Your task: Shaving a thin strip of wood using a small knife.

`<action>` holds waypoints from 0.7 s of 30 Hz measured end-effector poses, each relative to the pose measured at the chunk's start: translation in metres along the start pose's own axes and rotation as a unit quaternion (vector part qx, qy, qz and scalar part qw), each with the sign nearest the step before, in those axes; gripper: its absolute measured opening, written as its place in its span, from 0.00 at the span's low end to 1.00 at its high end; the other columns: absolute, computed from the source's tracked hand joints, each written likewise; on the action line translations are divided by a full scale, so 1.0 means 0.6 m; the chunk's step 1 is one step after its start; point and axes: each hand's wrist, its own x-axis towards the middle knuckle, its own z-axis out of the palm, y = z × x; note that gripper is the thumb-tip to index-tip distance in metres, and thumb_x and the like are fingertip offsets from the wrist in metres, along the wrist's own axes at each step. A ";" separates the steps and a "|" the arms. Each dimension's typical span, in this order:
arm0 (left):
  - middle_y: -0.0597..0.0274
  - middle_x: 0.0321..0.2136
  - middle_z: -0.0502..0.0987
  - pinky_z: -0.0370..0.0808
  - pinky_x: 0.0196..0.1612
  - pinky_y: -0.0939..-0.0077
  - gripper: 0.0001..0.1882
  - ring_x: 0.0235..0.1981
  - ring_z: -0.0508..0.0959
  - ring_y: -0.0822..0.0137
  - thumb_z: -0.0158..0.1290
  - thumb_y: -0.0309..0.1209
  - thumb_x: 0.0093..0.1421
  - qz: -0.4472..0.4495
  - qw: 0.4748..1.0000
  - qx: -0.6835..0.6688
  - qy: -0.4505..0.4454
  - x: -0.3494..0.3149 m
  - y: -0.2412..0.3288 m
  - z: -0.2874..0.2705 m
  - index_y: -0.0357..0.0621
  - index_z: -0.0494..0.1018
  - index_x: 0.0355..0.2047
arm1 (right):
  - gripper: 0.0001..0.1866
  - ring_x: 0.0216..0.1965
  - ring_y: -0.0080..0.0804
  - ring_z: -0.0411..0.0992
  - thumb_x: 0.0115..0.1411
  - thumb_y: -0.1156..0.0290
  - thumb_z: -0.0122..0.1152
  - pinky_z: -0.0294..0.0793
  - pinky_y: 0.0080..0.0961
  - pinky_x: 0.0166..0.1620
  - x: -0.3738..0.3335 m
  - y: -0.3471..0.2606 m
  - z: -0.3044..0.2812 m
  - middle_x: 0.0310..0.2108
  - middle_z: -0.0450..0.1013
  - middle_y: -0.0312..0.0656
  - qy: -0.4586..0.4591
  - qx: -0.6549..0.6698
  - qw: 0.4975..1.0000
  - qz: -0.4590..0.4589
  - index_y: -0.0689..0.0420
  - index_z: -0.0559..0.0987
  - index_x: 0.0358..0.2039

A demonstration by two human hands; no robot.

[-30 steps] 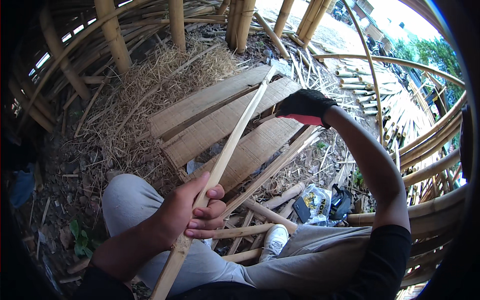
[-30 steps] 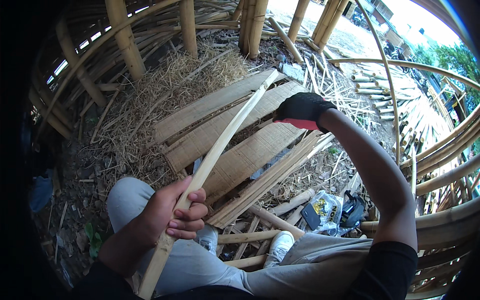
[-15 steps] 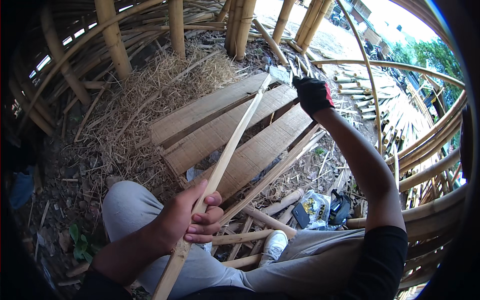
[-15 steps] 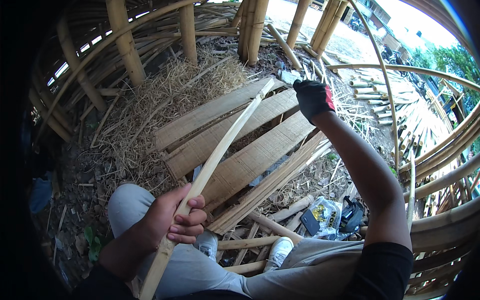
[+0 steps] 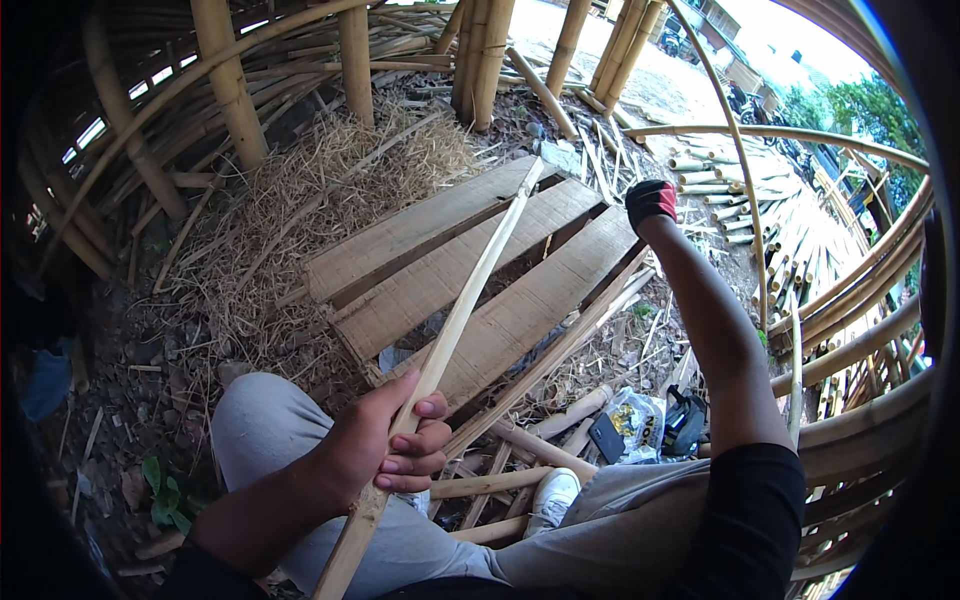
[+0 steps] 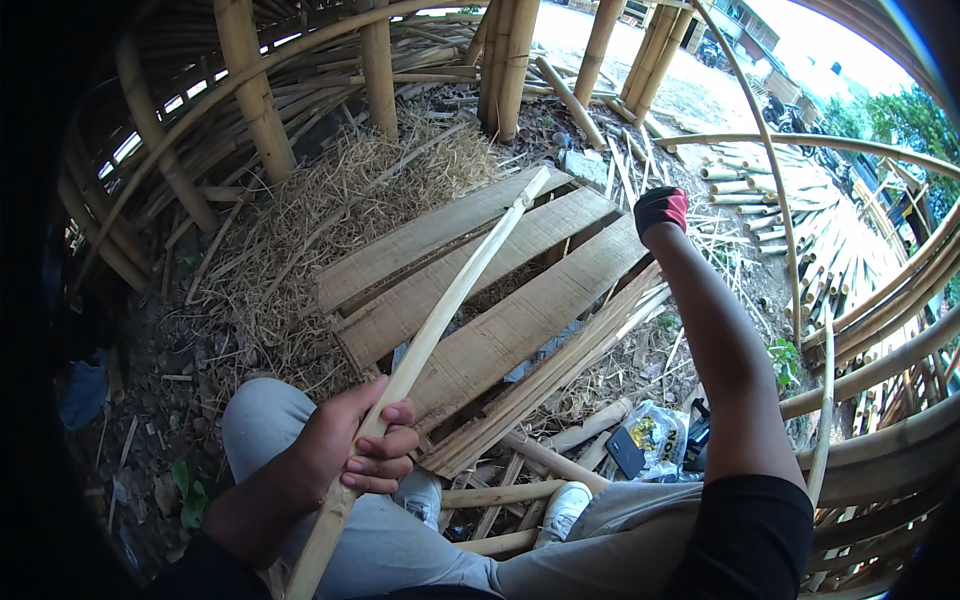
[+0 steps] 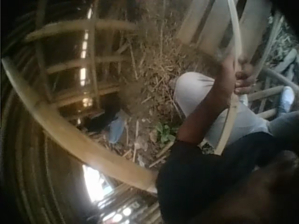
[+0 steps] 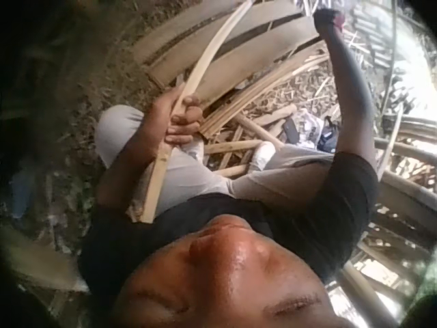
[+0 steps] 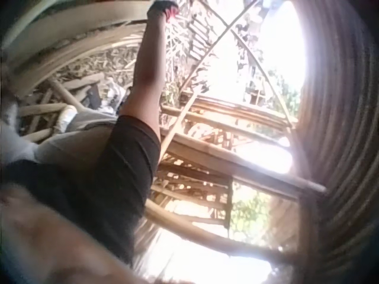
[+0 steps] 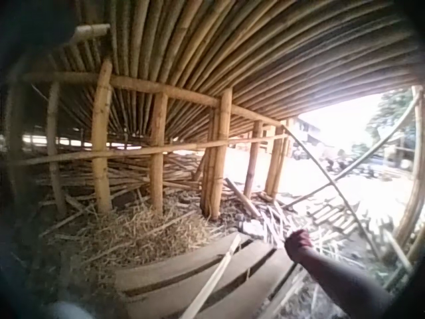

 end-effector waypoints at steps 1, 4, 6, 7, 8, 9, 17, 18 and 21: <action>0.76 0.11 0.51 0.49 0.08 0.87 0.21 0.08 0.50 0.81 0.30 0.53 0.68 0.003 1.000 0.002 0.004 -0.001 0.000 -0.002 0.54 0.57 0.26 | 0.13 0.33 0.61 0.72 0.56 0.69 0.48 0.70 0.58 0.24 -0.011 0.037 -0.004 0.39 0.71 0.68 0.072 0.268 0.955 -0.104 0.59 0.78 0.38; 0.76 0.11 0.51 0.50 0.09 0.87 0.21 0.09 0.50 0.81 0.30 0.53 0.68 0.002 1.000 0.001 0.025 -0.004 -0.002 -0.008 0.54 0.57 0.26 | 0.08 0.12 0.39 0.69 0.49 0.83 0.49 0.72 0.37 0.17 -0.092 0.073 -0.087 0.13 0.70 0.49 0.323 0.285 0.898 -0.091 0.66 0.78 0.20; 0.76 0.11 0.51 0.50 0.09 0.87 0.21 0.09 0.50 0.81 0.30 0.53 0.68 -0.005 1.000 -0.001 0.021 0.001 -0.006 -0.006 0.54 0.57 0.26 | 0.09 0.21 0.41 0.71 0.51 0.79 0.49 0.72 0.39 0.25 -0.080 0.088 -0.073 0.21 0.72 0.48 0.238 0.314 0.918 -0.052 0.62 0.79 0.26; 0.76 0.11 0.51 0.50 0.09 0.87 0.21 0.09 0.50 0.81 0.30 0.53 0.68 -0.010 1.000 -0.001 0.019 0.002 -0.008 -0.005 0.54 0.57 0.26 | 0.11 0.30 0.42 0.73 0.53 0.75 0.49 0.73 0.40 0.34 -0.077 0.098 -0.074 0.29 0.75 0.48 0.153 0.341 0.927 -0.011 0.57 0.80 0.32; 0.76 0.11 0.51 0.50 0.09 0.87 0.21 0.09 0.50 0.81 0.30 0.53 0.68 -0.015 1.000 -0.001 0.017 0.004 -0.011 -0.005 0.54 0.57 0.26 | 0.14 0.39 0.43 0.76 0.56 0.71 0.49 0.73 0.42 0.42 -0.082 0.105 -0.073 0.37 0.77 0.48 0.066 0.366 0.928 0.031 0.52 0.82 0.38; 0.75 0.12 0.51 0.50 0.09 0.87 0.21 0.09 0.50 0.81 0.29 0.53 0.69 -0.022 1.000 -0.006 0.001 0.008 -0.015 -0.004 0.54 0.57 0.26 | 0.16 0.43 0.46 0.75 0.55 0.71 0.51 0.73 0.39 0.46 -0.093 0.113 -0.070 0.40 0.76 0.49 0.076 0.393 0.916 0.021 0.47 0.81 0.42; 0.75 0.12 0.51 0.51 0.09 0.87 0.21 0.09 0.50 0.80 0.28 0.53 0.69 -0.074 0.996 -0.030 -0.028 0.046 -0.062 0.014 0.54 0.57 0.27 | 0.12 0.34 0.33 0.76 0.62 0.63 0.56 0.73 0.29 0.38 -0.292 0.055 -0.297 0.31 0.76 0.46 -0.050 0.646 0.733 -0.207 0.56 0.79 0.40; 0.75 0.12 0.51 0.51 0.09 0.87 0.21 0.09 0.50 0.80 0.28 0.53 0.69 -0.078 0.996 -0.034 -0.026 0.048 -0.064 0.017 0.54 0.57 0.27 | 0.11 0.32 0.27 0.75 0.62 0.63 0.57 0.72 0.27 0.34 -0.332 0.060 -0.352 0.28 0.76 0.44 -0.153 0.639 0.729 -0.195 0.56 0.79 0.39; 0.75 0.12 0.51 0.51 0.09 0.87 0.21 0.09 0.50 0.81 0.28 0.52 0.69 -0.088 0.995 -0.009 -0.046 0.056 -0.066 0.028 0.54 0.57 0.27 | 0.13 0.31 0.37 0.76 0.63 0.59 0.55 0.73 0.32 0.34 -0.428 0.061 -0.380 0.27 0.76 0.44 -0.091 0.639 0.718 -0.259 0.55 0.79 0.39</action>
